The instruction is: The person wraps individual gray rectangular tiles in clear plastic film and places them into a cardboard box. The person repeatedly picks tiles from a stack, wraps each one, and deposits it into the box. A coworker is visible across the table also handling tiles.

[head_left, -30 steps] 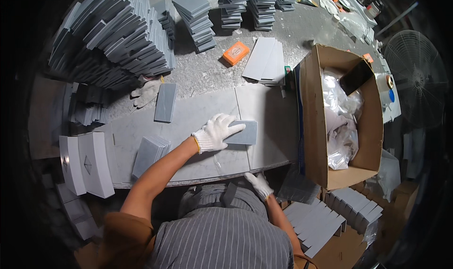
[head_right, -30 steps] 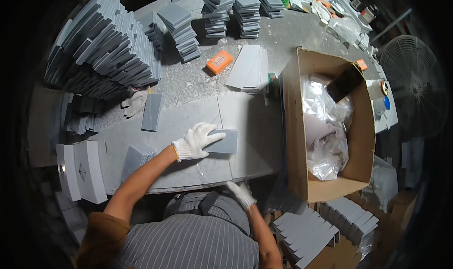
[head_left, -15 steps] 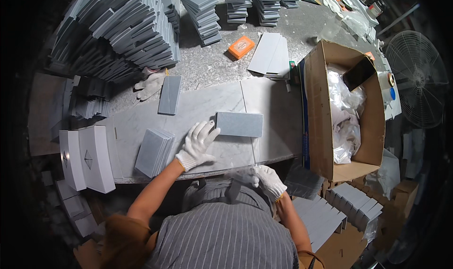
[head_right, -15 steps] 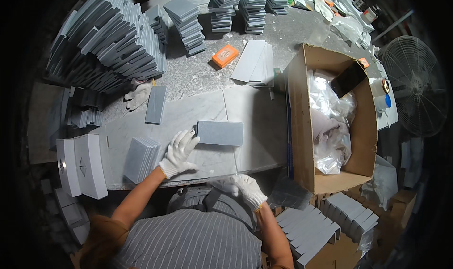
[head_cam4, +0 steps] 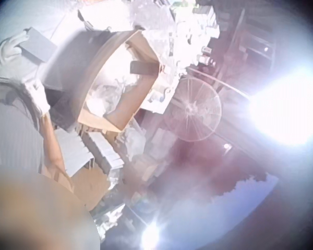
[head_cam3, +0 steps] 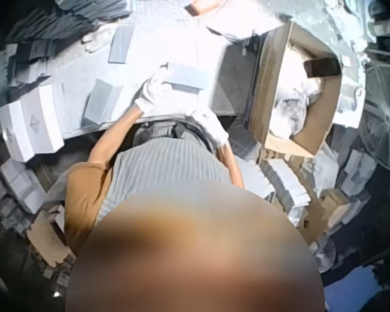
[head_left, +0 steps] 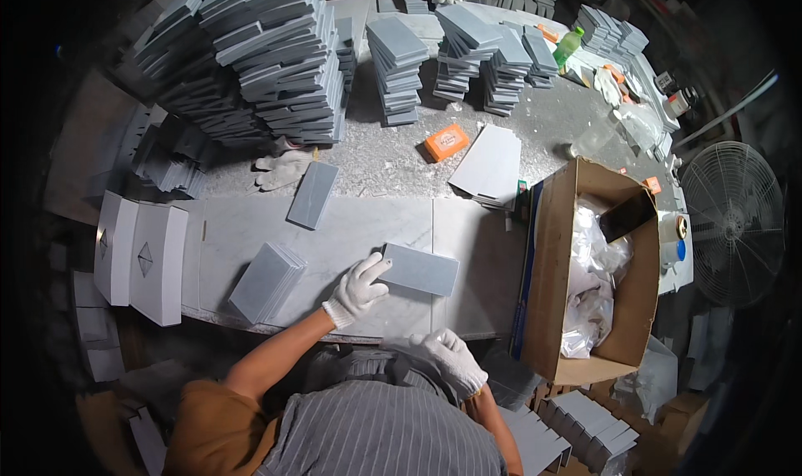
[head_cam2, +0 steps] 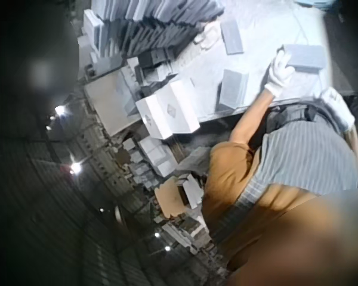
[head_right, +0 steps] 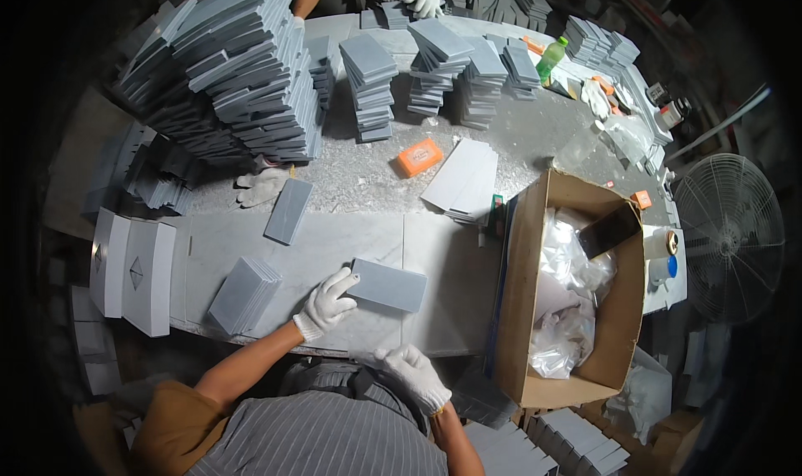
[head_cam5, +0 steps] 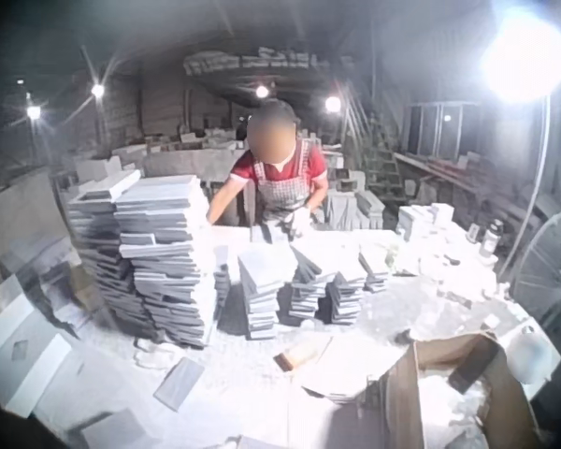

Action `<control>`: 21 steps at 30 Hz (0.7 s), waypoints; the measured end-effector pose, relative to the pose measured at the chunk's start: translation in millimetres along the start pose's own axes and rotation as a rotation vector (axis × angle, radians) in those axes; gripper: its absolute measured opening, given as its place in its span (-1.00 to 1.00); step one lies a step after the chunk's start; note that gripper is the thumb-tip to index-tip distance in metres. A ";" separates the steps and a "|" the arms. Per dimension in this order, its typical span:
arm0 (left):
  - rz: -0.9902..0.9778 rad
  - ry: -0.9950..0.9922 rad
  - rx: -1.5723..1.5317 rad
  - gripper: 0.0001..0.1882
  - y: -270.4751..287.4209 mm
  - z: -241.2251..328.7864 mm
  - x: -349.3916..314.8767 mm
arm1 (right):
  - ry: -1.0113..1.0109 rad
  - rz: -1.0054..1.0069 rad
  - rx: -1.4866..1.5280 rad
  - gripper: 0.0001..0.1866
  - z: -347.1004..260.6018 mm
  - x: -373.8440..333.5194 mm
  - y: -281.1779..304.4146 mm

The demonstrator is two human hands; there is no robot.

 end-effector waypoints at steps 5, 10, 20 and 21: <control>0.075 0.141 0.049 -0.61 11.7 -0.2 4.2 | -0.012 -0.097 0.207 -0.74 -50.1 -3.0 -11.9; 0.046 0.055 0.111 -0.37 17.0 27.4 72.5 | 0.186 -0.231 0.350 -0.80 -91.2 45.8 -5.4; -0.103 0.679 -1.147 -0.77 8.2 -53.3 204.4 | 0.554 0.137 0.239 -0.51 -178.6 83.3 58.5; -0.118 0.663 -1.107 -0.78 8.2 -56.9 215.5 | 0.525 0.139 -0.153 -0.23 -151.4 97.7 83.1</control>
Point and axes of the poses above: each hand's wrist, its own x-axis towards the middle knuckle, its own y-axis out of the back of the hand, z = x × y, the point moved 8 cm from there along x, towards the middle knuckle
